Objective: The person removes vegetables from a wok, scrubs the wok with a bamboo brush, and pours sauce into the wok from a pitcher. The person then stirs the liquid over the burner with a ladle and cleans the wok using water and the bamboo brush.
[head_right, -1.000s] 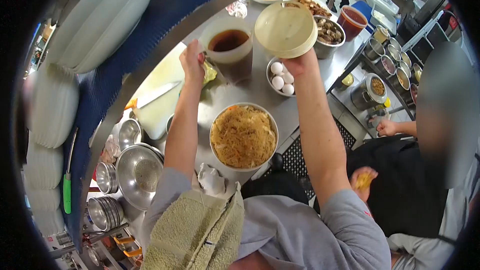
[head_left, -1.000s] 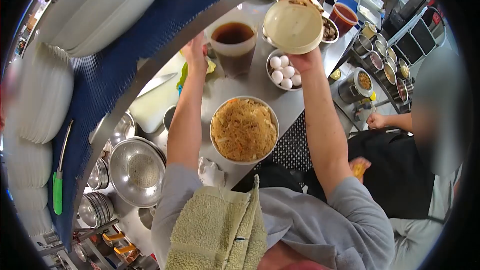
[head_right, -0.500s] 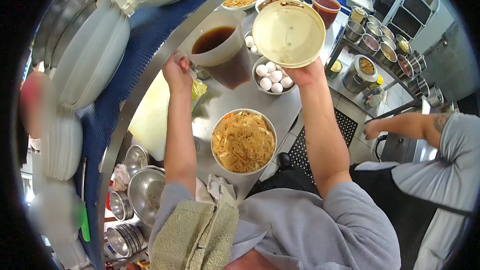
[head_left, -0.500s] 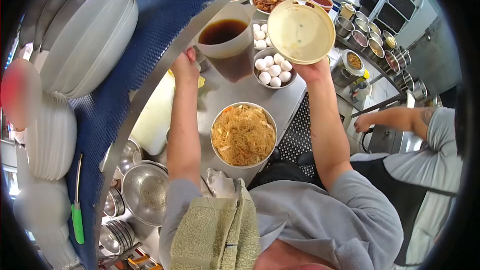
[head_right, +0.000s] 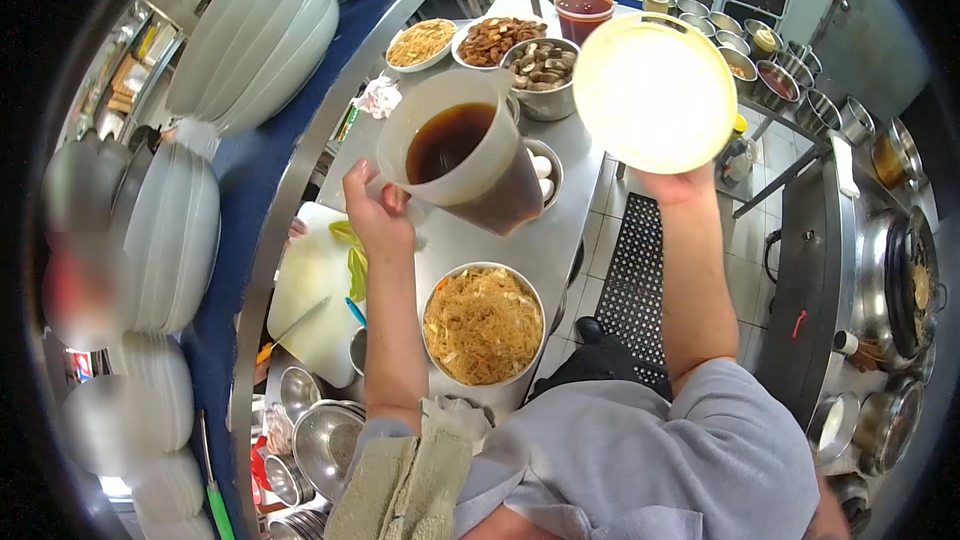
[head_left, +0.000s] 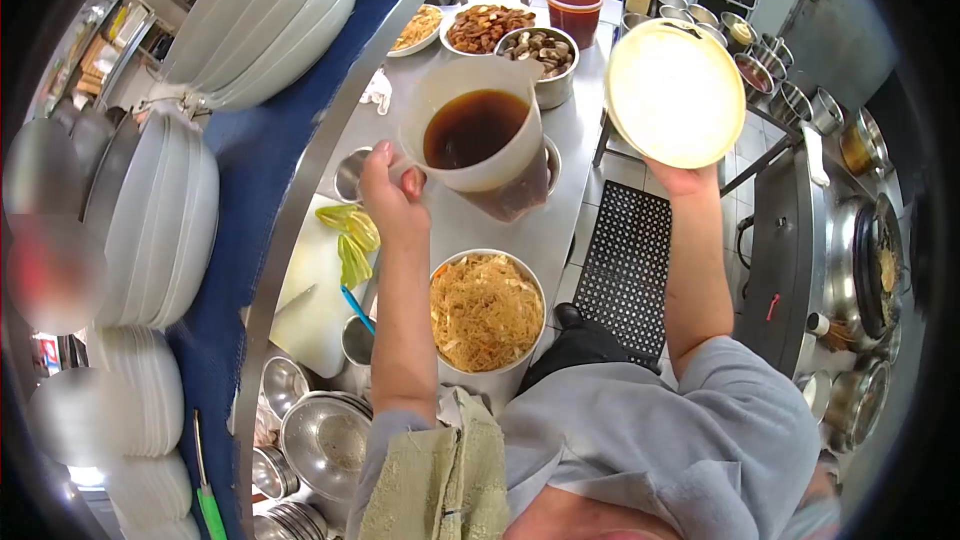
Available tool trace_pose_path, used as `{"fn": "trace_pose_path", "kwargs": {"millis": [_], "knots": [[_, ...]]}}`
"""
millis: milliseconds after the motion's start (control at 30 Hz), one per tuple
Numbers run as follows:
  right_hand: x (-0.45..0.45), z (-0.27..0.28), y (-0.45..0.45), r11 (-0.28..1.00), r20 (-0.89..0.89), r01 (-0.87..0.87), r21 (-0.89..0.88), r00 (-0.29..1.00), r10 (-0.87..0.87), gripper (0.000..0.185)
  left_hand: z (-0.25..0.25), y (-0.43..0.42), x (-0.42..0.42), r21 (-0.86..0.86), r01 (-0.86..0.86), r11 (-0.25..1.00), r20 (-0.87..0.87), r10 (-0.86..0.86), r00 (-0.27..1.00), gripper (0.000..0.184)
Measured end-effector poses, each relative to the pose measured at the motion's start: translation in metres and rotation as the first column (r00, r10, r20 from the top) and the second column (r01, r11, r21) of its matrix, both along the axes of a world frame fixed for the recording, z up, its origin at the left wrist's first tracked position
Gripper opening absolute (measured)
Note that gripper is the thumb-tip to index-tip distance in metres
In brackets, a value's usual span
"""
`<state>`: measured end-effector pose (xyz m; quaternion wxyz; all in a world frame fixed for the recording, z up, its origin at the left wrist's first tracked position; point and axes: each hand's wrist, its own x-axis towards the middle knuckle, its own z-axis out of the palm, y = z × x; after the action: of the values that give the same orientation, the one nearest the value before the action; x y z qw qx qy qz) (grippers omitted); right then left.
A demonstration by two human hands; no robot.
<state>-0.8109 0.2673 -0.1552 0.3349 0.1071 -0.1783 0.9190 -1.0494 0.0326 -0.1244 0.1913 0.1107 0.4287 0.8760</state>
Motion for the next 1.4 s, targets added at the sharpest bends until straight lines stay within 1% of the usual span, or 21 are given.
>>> {"fn": "trace_pose_path", "kwargs": {"millis": [67, 167, 333, 400, 533, 567, 600, 667, 700, 733, 800, 933, 967, 1000, 1033, 1067, 1133, 1200, 1233, 1333, 1400], "knots": [[0.026, -0.014, 0.018, 0.998, -0.026, 0.035, -0.059, 0.999, -0.036, 0.048, 0.002, 0.010, 0.013, -0.005, 0.028, 1.000, -0.015, -0.028, 0.999, 0.022], [0.060, -0.017, 0.025, 0.995, -0.031, 0.098, 0.011, 0.995, -0.098, 0.046, -0.001, 0.022, 0.034, -0.010, 0.055, 0.998, -0.044, -0.056, 0.997, 0.023], [0.126, -0.029, 0.040, 0.948, 0.004, 0.182, -0.260, 0.982, -0.188, 0.044, 0.003, 0.051, 0.077, -0.115, 0.147, 0.982, -0.045, -0.153, 0.987, 0.024], [0.160, -0.025, 0.036, 0.960, -0.048, 0.215, -0.178, 0.973, -0.227, 0.046, 0.004, 0.062, 0.094, -0.054, 0.287, 0.956, -0.200, -0.292, 0.935, 0.024], [0.238, -0.009, -0.003, 0.891, -0.023, 0.407, -0.202, 0.907, -0.420, 0.049, 0.009, 0.088, 0.146, -0.050, 0.398, 0.916, -0.246, -0.397, 0.884, 0.018], [0.260, -0.005, -0.021, 0.853, -0.013, 0.483, -0.196, 0.869, -0.495, 0.050, 0.008, 0.094, 0.165, -0.068, 0.267, 0.961, -0.111, -0.273, 0.956, 0.013], [0.278, 0.002, -0.044, 0.840, -0.049, 0.506, -0.196, 0.850, -0.524, 0.052, 0.002, 0.093, 0.171, -0.085, 0.387, 0.918, -0.210, -0.396, 0.894, 0.017], [0.322, -0.004, -0.081, 0.759, -0.034, 0.638, -0.130, 0.763, -0.646, 0.053, 0.006, 0.104, 0.200, -0.068, 0.612, 0.788, -0.201, -0.611, 0.765, 0.018], [0.341, 0.003, -0.106, 0.707, -0.088, 0.704, -0.057, 0.702, -0.706, 0.051, 0.012, 0.111, 0.234, -0.061, 0.532, 0.845, -0.202, -0.532, 0.822, 0.020], [0.363, 0.005, -0.130, 0.602, -0.011, 0.798, -0.029, 0.602, -0.798, 0.050, 0.004, 0.119, 0.239, -0.106, 0.686, 0.720, -0.313, -0.679, 0.664, 0.023], [0.413, 0.009, -0.179, 0.516, 0.030, 0.852, -0.086, 0.520, -0.854, 0.045, 0.020, 0.117, 0.307, -0.074, 0.813, 0.578, -0.163, -0.811, 0.562, 0.023], [0.493, 0.009, -0.287, 0.175, 0.118, 0.984, -0.037, 0.179, -0.977, 0.043, 0.004, 0.128, 0.403, -0.044, 0.954, 0.295, -0.151, -0.946, 0.286, 0.023], [0.508, 0.003, -0.318, 0.129, 0.041, 0.992, -0.014, 0.129, -0.991, 0.043, 0.013, 0.114, 0.439, -0.068, 0.950, 0.304, -0.116, -0.948, 0.295, 0.025], [0.523, -0.001, -0.344, 0.024, 0.105, 0.999, -0.039, 0.028, -0.994, 0.044, 0.021, 0.101, 0.473, -0.098, 0.942, 0.320, -0.077, -0.946, 0.314, 0.028], [0.534, -0.006, -0.373, -0.078, 0.123, 0.997, -0.010, -0.076, -0.989, 0.044, 0.015, 0.105, 0.494, -0.080, 0.980, 0.185, -0.087, -0.980, 0.178, 0.025], [0.546, -0.009, -0.398, -0.090, 0.065, 0.995, -0.031, -0.088, -0.994, 0.043, 0.004, 0.110, 0.516, -0.061, 0.997, 0.049, -0.102, -0.994, 0.043, 0.022], [0.574, -0.027, -0.448, -0.271, 0.178, 0.955, -0.123, -0.247, -0.952, 0.042, -0.003, 0.110, 0.572, -0.036, 0.988, -0.150, -0.144, -0.978, -0.154, 0.022], [0.598, -0.042, -0.494, -0.354, 0.186, 0.934, -0.052, -0.339, -0.922, 0.043, 0.003, 0.097, 0.635, -0.032, 0.966, -0.257, -0.126, -0.958, -0.259, 0.023], [0.612, -0.051, -0.516, -0.388, 0.209, 0.917, -0.092, -0.364, -0.908, 0.044, 0.006, 0.090, 0.668, -0.077, 0.979, -0.191, -0.097, -0.975, -0.198, 0.024], [0.644, -0.058, -0.573, -0.508, 0.268, 0.852, -0.131, -0.463, -0.845, 0.045, 0.011, 0.071, 0.756, -0.087, 0.915, -0.393, -0.083, -0.913, -0.400, 0.025], [0.666, -0.060, -0.605, -0.568, 0.297, 0.808, -0.156, -0.510, -0.808, 0.045, 0.012, 0.056, 0.818, -0.101, 0.909, -0.404, -0.077, -0.908, -0.412, 0.025]]}}
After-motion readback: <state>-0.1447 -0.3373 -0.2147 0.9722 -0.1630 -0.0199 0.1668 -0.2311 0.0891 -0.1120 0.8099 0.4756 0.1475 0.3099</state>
